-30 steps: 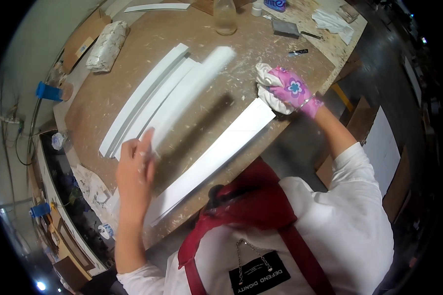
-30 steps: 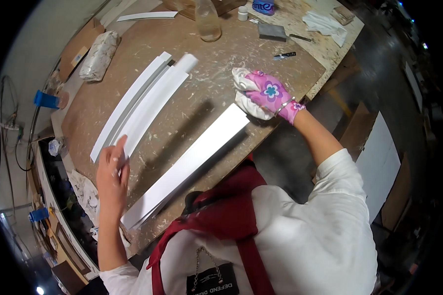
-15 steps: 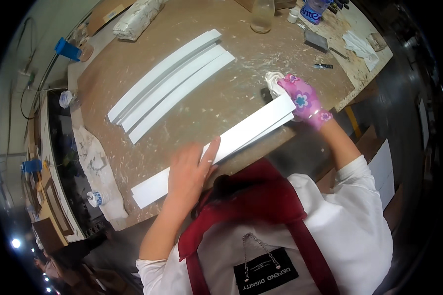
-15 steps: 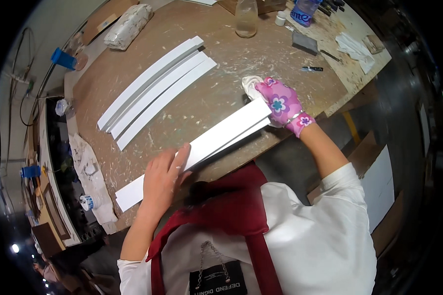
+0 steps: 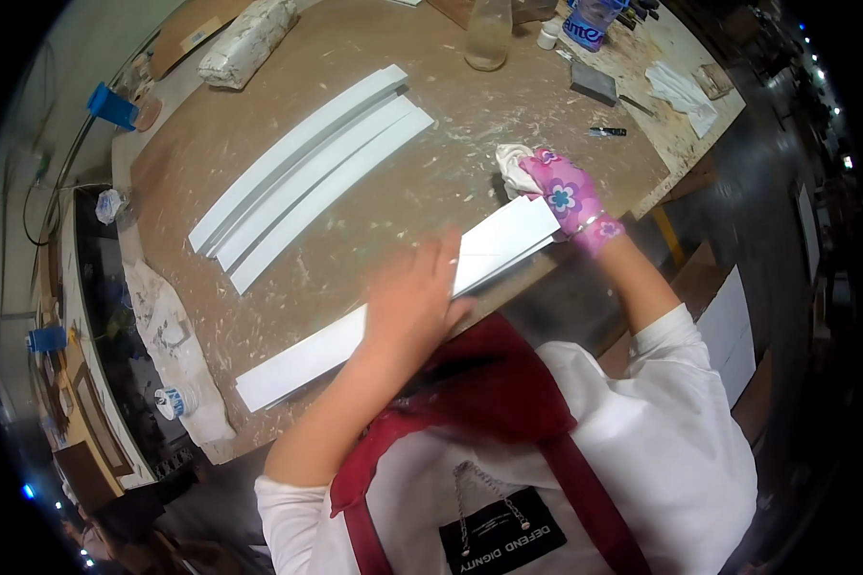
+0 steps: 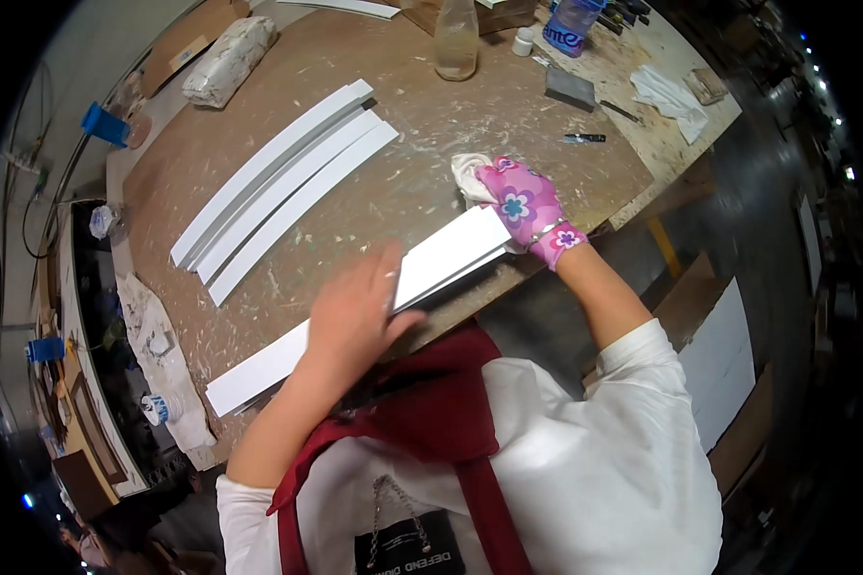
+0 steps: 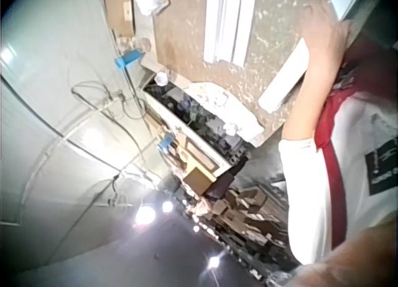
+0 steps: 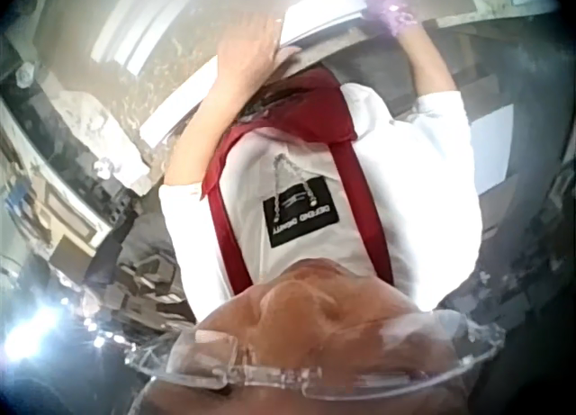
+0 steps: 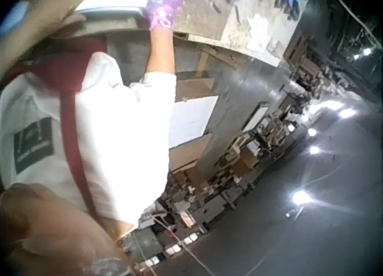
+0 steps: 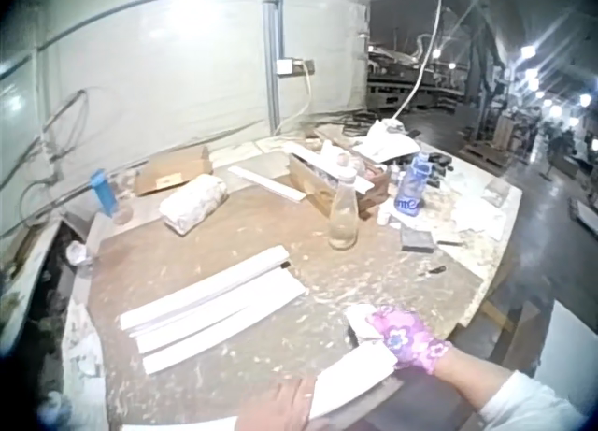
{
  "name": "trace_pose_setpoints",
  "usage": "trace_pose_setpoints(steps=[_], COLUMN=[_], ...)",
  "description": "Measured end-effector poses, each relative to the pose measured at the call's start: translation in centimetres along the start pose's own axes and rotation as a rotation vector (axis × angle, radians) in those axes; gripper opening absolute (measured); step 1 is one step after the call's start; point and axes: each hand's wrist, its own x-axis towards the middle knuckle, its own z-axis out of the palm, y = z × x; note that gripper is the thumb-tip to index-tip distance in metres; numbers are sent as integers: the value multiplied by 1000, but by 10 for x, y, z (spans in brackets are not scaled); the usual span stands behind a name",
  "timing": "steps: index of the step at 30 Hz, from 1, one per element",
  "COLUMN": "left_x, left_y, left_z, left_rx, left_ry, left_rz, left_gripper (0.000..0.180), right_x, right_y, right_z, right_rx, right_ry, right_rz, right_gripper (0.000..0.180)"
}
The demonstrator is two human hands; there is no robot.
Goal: The person picks up a white rectangular piece from a stack, places it on a table, and wipes the surfaces and edges with a cloth. The person then picks up another white piece, wipes it down, applies a liquid from a bottle to the cloth, and continues cleaning several white rectangular components.
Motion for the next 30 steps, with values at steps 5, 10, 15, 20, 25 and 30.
trace_pose_setpoints(steps=[5,10,15,20,25,30], left_x=[3,-5,-72,-95,-119,-172], left_y=[-12,-8,-43,-57,-99,-219], left_z=[17,5,-26,-25,-60,-63], left_rx=[-46,-55,-24,-87,-138,-411], left_ry=[-102,-96,32,-189,288,421], left_rz=[-53,-32,-146,-269,-219,-826], left_gripper=[57,66,75,81,73,46], right_x=[-7,-7,17,69,113,147], right_y=[33,65,88,84,-31,-125], right_z=[14,26,0,-22,-76,-64], right_rx=[80,65,151,20,56,315], right_ry=[262,145,84,169,211,73], right_rz=[-117,-31,-35,-139,-413,-510], right_gripper=[49,46,44,45,43,26])
